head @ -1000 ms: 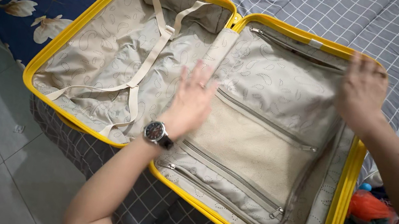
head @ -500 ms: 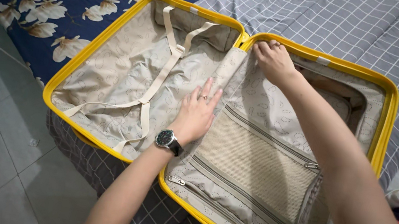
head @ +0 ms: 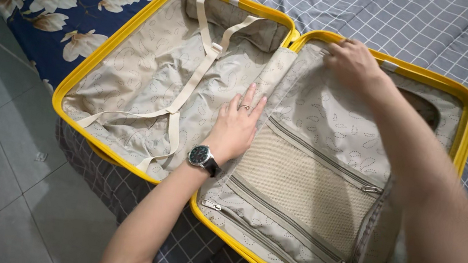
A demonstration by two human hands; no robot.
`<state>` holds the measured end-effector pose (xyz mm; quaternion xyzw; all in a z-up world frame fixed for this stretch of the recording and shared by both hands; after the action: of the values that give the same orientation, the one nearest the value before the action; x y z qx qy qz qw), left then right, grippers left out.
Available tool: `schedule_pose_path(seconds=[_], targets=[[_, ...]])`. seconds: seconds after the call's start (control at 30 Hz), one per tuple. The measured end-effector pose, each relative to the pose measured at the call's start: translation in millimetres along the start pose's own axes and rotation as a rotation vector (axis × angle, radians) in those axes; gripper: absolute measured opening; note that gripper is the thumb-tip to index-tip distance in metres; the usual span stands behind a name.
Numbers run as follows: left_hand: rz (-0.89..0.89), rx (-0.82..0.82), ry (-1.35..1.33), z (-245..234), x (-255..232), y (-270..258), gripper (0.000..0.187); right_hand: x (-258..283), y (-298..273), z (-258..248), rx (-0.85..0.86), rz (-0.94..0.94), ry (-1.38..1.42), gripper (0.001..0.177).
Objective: The person opens a yellow suitcase on a bed and removes various toiletries, placing them into a white basket. They then close the suitcase, lift it, and carry both the suitcase and the basket of toiletries out of the room.
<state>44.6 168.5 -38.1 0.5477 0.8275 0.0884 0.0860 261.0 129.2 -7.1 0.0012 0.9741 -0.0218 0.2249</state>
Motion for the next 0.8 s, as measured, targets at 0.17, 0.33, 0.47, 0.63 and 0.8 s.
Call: schedule_pose_path(seconds=[0.17, 0.33, 0.47, 0.63, 0.8], targets=[[0.001, -0.013, -0.011, -3.9, -0.4, -0.3, 0.072, -14.3, -57.7, 5.8, 0.113, -0.042, -0.084, 0.031], [0.004, -0.005, 0.003, -5.4, -0.7, -1.3, 0.073, -49.7, -122.0, 50.9, 0.134, -0.013, -0.127, 0.038], [0.012, -0.018, 0.003, -6.7, -0.8, -0.3, 0.073, -85.7, -193.5, 68.7, 0.066, 0.232, 0.003, 0.017], [0.018, -0.019, -0.002, -5.3, 0.4, -0.2, 0.074, -79.8, -226.9, 68.3, 0.091, 0.308, -0.013, 0.021], [0.007, 0.003, 0.006, -5.6, 0.8, 0.3, 0.075, -56.8, -202.2, 64.2, 0.316, 0.302, -0.113, 0.024]])
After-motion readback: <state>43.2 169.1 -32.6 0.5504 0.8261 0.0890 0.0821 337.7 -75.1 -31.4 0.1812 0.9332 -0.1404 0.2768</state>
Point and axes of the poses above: each hand's wrist, its own y-axis towards the middle knuckle, its own z-axis out of the palm, x = y × z, the point moved 8 cm from there along y, towards the middle knuckle, and after that the axes turned 7 degrees about -z, right-handed, at the moved point
